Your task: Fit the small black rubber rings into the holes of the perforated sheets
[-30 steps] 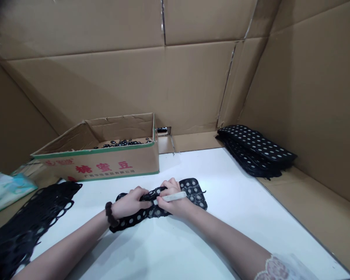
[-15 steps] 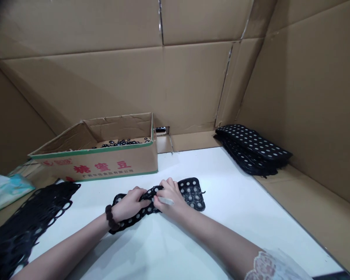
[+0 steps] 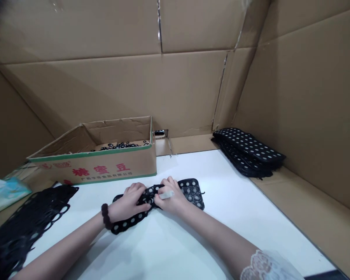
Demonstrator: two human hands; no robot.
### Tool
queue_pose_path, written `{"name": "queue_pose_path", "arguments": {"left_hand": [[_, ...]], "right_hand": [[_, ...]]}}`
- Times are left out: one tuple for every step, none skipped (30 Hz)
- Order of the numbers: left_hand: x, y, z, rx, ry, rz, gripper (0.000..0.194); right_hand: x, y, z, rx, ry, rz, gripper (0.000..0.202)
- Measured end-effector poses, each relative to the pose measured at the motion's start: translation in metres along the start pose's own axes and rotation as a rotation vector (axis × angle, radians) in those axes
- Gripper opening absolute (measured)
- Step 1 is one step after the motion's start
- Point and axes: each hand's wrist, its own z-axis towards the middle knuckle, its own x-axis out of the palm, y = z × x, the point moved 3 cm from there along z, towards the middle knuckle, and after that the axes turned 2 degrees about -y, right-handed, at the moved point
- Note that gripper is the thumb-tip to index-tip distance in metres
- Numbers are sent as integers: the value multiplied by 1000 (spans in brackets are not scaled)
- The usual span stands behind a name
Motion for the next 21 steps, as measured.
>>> {"name": "queue_pose_path", "arguments": {"left_hand": [[-1, -3, -2, 13, -87, 39, 39], [-3, -7, -5, 40, -159, 68, 45], [-4, -12, -7, 79, -201, 88, 49], [-4, -15, -9, 122, -200, 100, 48], [-3, -17, -11, 155, -163, 107, 43], [-1, -18, -12, 175, -108, 109, 37], [1, -18, -13, 179, -56, 110, 33], [3, -16, -13, 171, -18, 113, 30], [4, -14, -13, 155, -1, 115, 28], [5, -12, -12, 143, 2, 118, 27], [6, -10, -12, 141, 0, 125, 25], [7, -9, -11, 146, -2, 141, 23], [8, -9, -11, 159, -2, 167, 21], [9, -10, -11, 180, -2, 201, 19], [11, -11, -12, 209, -2, 243, 19], [12, -13, -12, 238, -6, 291, 19], [14, -14, -12, 266, -16, 339, 21], [16, -15, -12, 290, -36, 382, 24], [18, -15, -12, 314, -62, 415, 27], [19, -14, -12, 339, -91, 437, 29], [21, -12, -11, 371, -116, 446, 30]], "right_hand": [[-1, 0, 0, -2, -37, 8, 20], [-3, 0, -1, 3, -87, 16, 13], [-4, 0, -1, 10, -140, 25, 7], [-6, 0, -1, 19, -185, 36, 7], [-7, 0, -2, 29, -218, 54, 12], [-6, 0, -2, 41, -226, 86, 14], [-5, -1, -2, 59, -203, 143, 13], [-2, -2, -1, 83, -151, 226, 10], [1, -4, -1, 116, -86, 331, 6], [4, -5, 0, 158, -26, 443, 4], [6, -7, 0, 206, 17, 545, 5], [7, -9, 0, 255, 35, 624, 7], [6, -11, 0, 297, 30, 675, 9], [5, -12, 0, 331, 15, 703, 10], [4, -12, 0, 352, 2, 717, 11], [3, -11, 0, 361, -6, 725, 11], [3, -10, 0, 368, -15, 728, 11], [3, -9, 0, 379, -33, 726, 10], [4, -8, -1, 392, -59, 718, 9], [5, -7, -1, 405, -93, 706, 9], [6, -6, -2, 417, -128, 691, 9]]}}
